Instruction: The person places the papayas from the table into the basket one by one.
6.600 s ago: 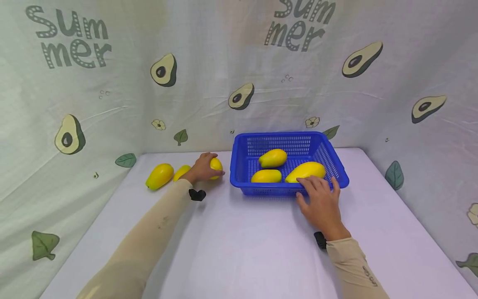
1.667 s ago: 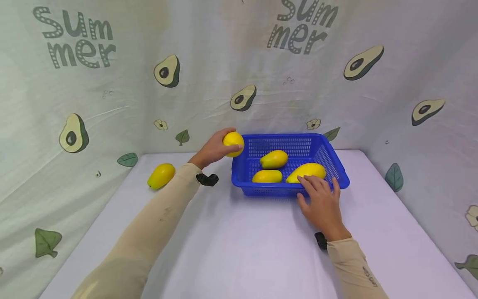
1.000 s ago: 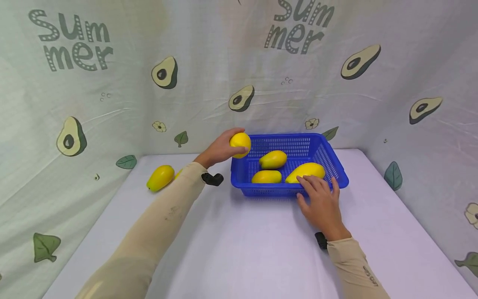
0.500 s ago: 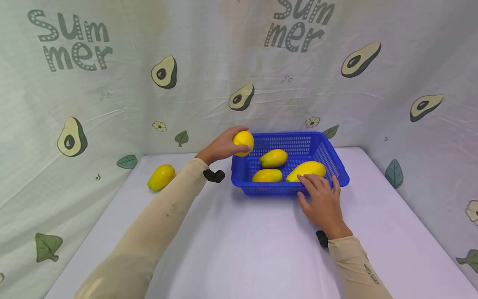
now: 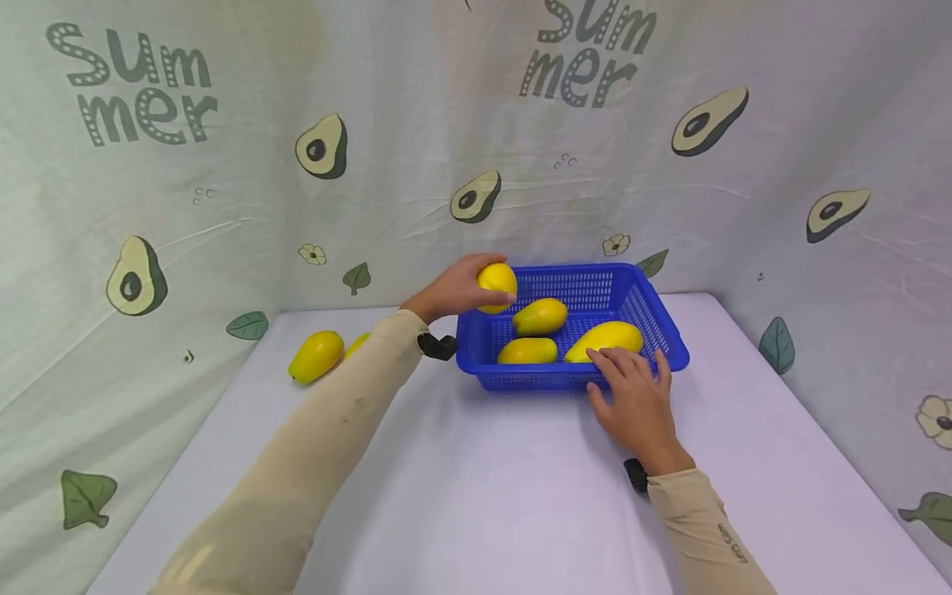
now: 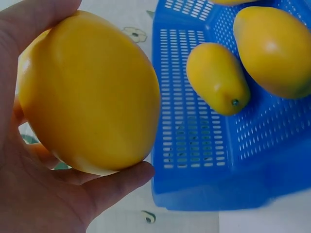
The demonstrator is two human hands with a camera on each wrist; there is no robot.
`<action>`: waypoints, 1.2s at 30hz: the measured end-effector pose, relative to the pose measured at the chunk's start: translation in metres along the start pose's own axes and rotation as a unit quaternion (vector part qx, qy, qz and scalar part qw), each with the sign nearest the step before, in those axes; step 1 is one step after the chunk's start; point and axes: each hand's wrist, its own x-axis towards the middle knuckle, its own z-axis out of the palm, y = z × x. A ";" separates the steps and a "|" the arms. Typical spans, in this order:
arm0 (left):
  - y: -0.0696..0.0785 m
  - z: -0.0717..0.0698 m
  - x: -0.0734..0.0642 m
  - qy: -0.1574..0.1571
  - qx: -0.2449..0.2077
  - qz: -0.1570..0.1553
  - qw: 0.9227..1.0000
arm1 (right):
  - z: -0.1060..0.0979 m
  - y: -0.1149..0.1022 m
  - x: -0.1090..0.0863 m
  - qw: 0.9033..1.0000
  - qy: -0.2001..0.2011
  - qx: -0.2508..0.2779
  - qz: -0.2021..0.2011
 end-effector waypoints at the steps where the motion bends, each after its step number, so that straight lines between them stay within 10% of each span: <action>1: 0.002 0.001 0.002 -0.001 0.001 0.003 1.000 | 0.000 0.000 0.000 1.000 0.000 -0.001 0.000; 24: 0.048 0.049 0.034 -0.037 0.084 0.060 0.994 | -0.003 -0.002 -0.002 1.000 -0.012 -0.002 0.006; 36: 0.050 0.050 0.032 -0.017 0.059 0.053 0.997 | -0.004 -0.004 -0.001 1.000 -0.018 -0.001 0.007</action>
